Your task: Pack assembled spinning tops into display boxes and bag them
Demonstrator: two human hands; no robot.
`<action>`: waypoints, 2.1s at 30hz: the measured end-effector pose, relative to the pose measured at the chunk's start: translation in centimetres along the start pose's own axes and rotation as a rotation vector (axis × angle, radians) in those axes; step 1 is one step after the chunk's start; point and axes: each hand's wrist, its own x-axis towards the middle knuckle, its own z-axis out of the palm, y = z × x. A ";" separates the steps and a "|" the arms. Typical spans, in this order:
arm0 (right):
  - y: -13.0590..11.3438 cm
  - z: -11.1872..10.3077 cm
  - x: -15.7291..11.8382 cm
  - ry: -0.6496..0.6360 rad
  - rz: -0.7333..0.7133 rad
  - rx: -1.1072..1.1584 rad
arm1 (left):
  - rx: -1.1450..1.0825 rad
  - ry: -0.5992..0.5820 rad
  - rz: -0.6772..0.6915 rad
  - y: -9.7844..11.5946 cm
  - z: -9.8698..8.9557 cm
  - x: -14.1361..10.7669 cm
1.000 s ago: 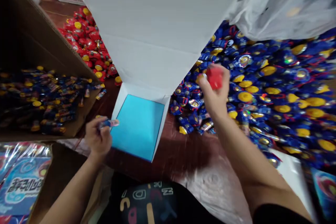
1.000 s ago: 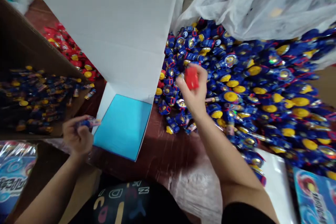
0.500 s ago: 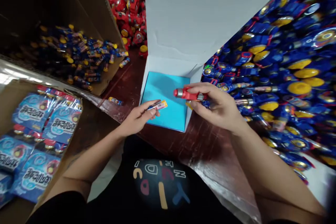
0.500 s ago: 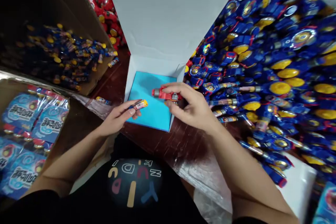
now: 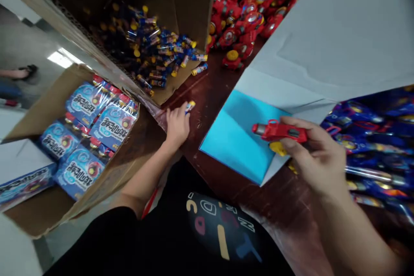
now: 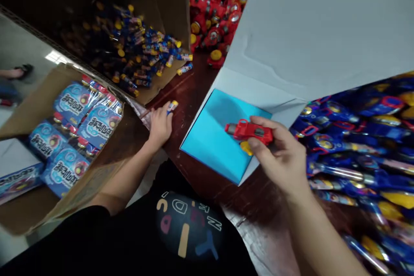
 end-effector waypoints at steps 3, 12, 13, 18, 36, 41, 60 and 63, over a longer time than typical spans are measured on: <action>-0.6 2.4 0.7 0.019 0.044 0.177 | -0.099 -0.089 0.111 2.8 0.3 4.1; -3.6 0.9 0.7 -0.112 -0.317 -0.019 | -0.836 -0.580 0.289 8.4 -8.7 1.4; -3.8 1.1 1.0 -0.155 -0.393 -0.026 | -0.870 -0.619 0.274 8.8 -8.7 1.2; -4.1 1.8 1.9 -0.279 -0.522 -0.120 | -0.876 -0.652 0.310 9.8 -8.1 0.7; -3.9 -3.2 -0.9 -0.390 -0.380 -0.353 | -0.499 -0.352 0.835 8.8 -7.0 1.5; -4.6 -1.5 -1.4 -0.209 0.069 0.023 | -0.237 0.041 0.995 8.8 -5.5 0.7; -4.0 1.3 11.5 -0.438 -0.489 -1.024 | 0.216 -0.508 0.902 15.5 4.0 -5.5; -4.3 3.8 13.8 -0.419 -0.451 -0.920 | 0.211 -0.445 0.915 16.0 3.8 -5.7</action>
